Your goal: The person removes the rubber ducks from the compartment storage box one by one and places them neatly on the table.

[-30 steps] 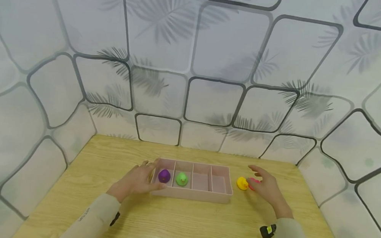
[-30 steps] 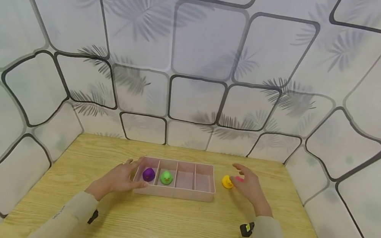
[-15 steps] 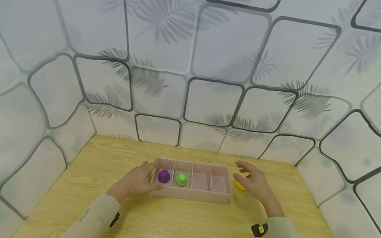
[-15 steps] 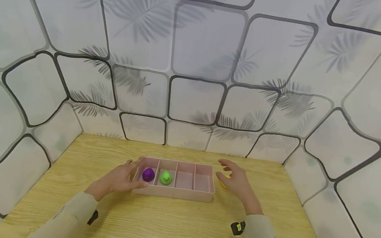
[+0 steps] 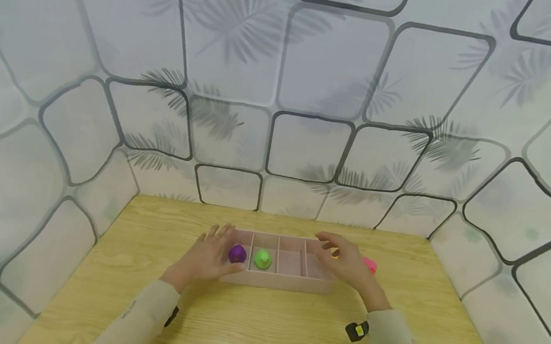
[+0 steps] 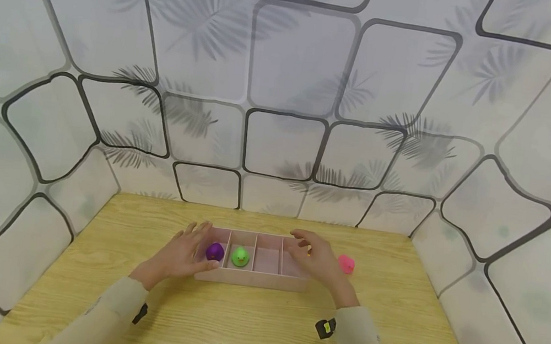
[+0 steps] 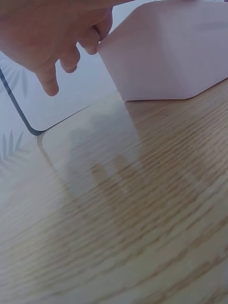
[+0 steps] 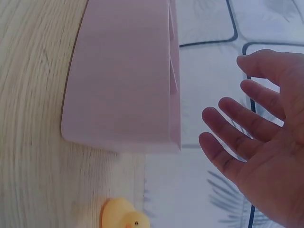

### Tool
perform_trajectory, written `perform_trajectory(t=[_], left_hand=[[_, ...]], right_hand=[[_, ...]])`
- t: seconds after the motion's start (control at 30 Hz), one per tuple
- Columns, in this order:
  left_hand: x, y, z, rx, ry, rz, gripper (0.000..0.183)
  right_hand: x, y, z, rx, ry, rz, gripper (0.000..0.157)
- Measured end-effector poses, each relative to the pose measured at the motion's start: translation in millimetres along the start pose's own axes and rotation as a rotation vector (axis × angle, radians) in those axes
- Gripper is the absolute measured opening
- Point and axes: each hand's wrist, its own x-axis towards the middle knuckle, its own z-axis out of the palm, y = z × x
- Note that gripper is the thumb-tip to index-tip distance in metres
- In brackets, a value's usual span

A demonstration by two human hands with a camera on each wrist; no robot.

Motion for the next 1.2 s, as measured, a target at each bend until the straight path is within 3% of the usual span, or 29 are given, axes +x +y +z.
perform_trajectory(t=[0.37,0.63,1.2], left_hand=[[0.4,-2.5,-0.2,-0.04,-0.033,-0.026,0.112],[1.2,-4.5,2.8,-0.041,-0.029,-0.02,0.111],[1.3,-2.5,-0.3,-0.03,-0.029,-0.025,0.115]], right_hand=[[13.1,-14.9,29.4,0.058,-0.038,0.008,0.041],[21.4,-25.4,44.6,0.102,-0.108,-0.036,0.043],[32.4,-39.5,73.1,0.12,-0.261,0.026,0.054]])
